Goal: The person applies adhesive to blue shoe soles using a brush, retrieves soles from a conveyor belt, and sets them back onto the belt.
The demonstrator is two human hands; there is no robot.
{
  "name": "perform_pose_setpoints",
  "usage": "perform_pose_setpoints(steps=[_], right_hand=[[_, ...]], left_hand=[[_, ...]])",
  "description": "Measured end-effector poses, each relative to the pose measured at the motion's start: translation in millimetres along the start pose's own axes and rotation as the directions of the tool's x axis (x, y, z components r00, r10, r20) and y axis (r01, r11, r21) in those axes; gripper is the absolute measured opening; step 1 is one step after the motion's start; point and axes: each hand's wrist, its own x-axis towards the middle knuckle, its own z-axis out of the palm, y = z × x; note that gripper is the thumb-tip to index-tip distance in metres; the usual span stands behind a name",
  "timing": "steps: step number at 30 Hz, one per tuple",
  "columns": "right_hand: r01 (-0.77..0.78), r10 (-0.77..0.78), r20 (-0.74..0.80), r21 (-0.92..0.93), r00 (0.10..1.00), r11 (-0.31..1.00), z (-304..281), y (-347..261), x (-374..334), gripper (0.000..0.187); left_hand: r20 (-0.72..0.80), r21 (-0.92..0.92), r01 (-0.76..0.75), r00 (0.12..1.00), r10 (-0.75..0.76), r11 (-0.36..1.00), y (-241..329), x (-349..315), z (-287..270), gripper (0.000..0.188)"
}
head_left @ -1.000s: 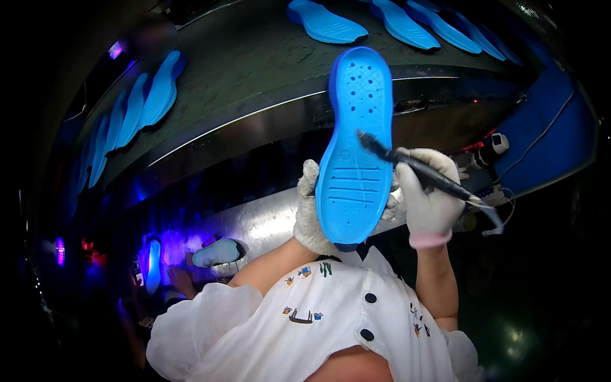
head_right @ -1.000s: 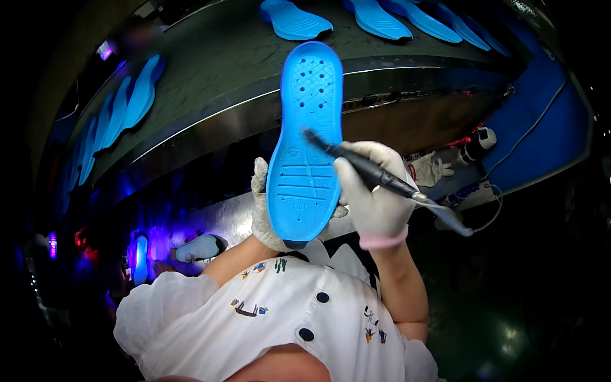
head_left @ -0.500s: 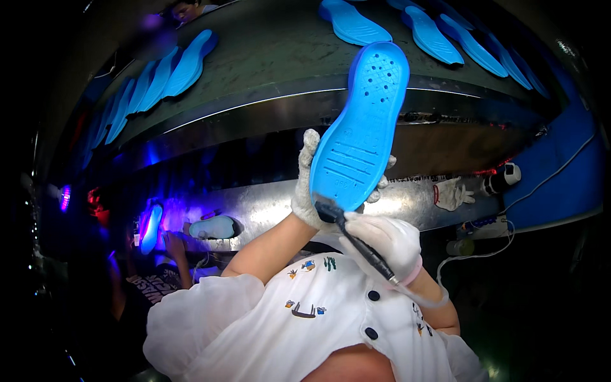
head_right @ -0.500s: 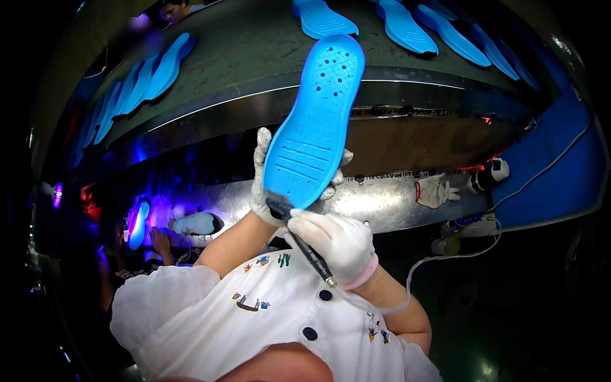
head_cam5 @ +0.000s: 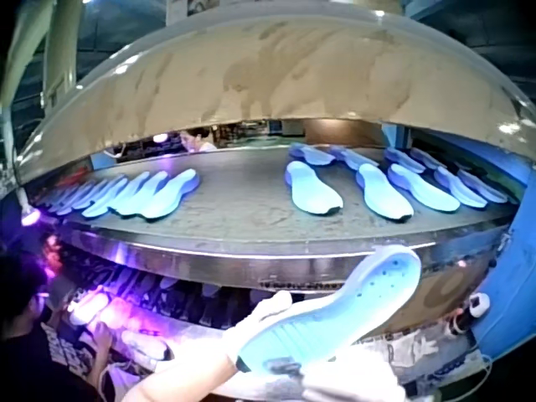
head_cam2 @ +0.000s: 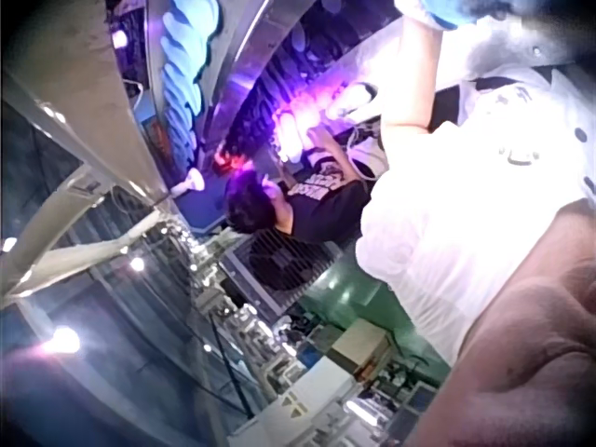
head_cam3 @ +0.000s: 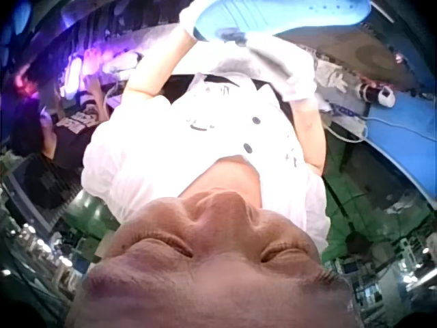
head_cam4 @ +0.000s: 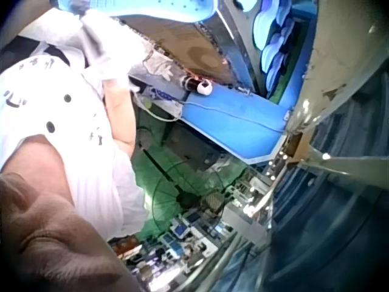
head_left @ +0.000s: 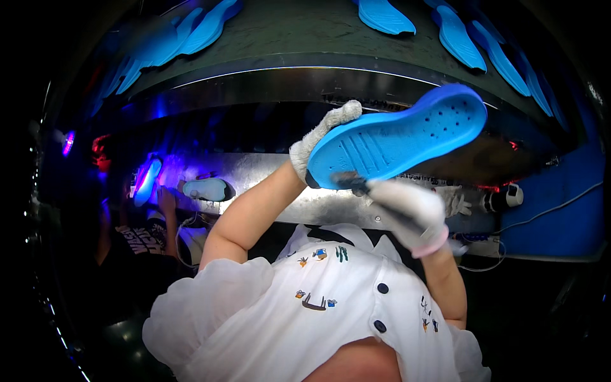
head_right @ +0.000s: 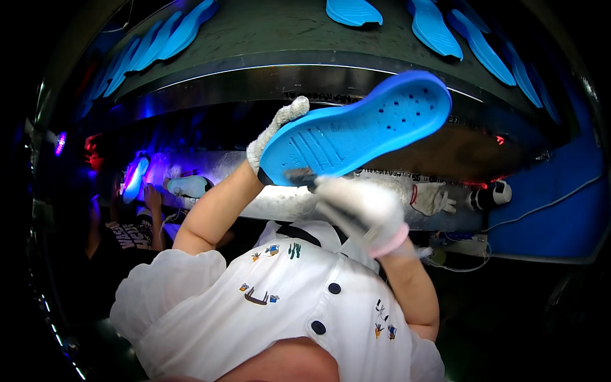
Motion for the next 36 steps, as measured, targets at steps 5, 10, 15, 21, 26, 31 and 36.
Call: perform_pose_setpoints(steps=[5,10,15,21,26,31,36], right_hand=[[-0.058,0.050,0.048,0.187,0.998,0.981,-9,-1,-6,0.023],[0.097,-0.084,0.223,-0.046,0.971,0.994,-18,-2,-17,0.025],[-0.171,0.178,-0.021,0.184,0.984,0.968,-14,-1,-25,0.026],[0.149,-0.134,0.188,-0.065,0.973,0.987,-7,1,-25,0.023],[0.012,-0.015,0.069,0.043,0.998,0.999,-2,2,-8,0.025],[0.065,-0.068,0.055,0.049,0.996,0.997,7,-2,8,0.027],[0.261,-0.204,0.252,-0.221,0.946,0.940,5,-6,17,0.025]], left_hand=[[-0.206,0.269,-0.034,0.974,0.092,0.962,-3,1,8,0.064],[-0.093,0.254,-0.090,0.989,0.117,0.963,-7,-4,21,0.040],[-0.058,0.303,0.054,0.998,-0.039,0.952,-1,-20,23,0.041],[-0.254,0.476,0.019,0.960,0.117,0.879,6,-33,20,0.074],[-0.318,0.488,0.141,0.948,0.024,0.861,28,-49,23,0.078],[-0.301,0.524,0.013,0.938,0.170,0.852,46,-65,21,0.086],[-0.259,0.644,-0.041,0.928,0.269,0.764,52,-81,9,0.083]])
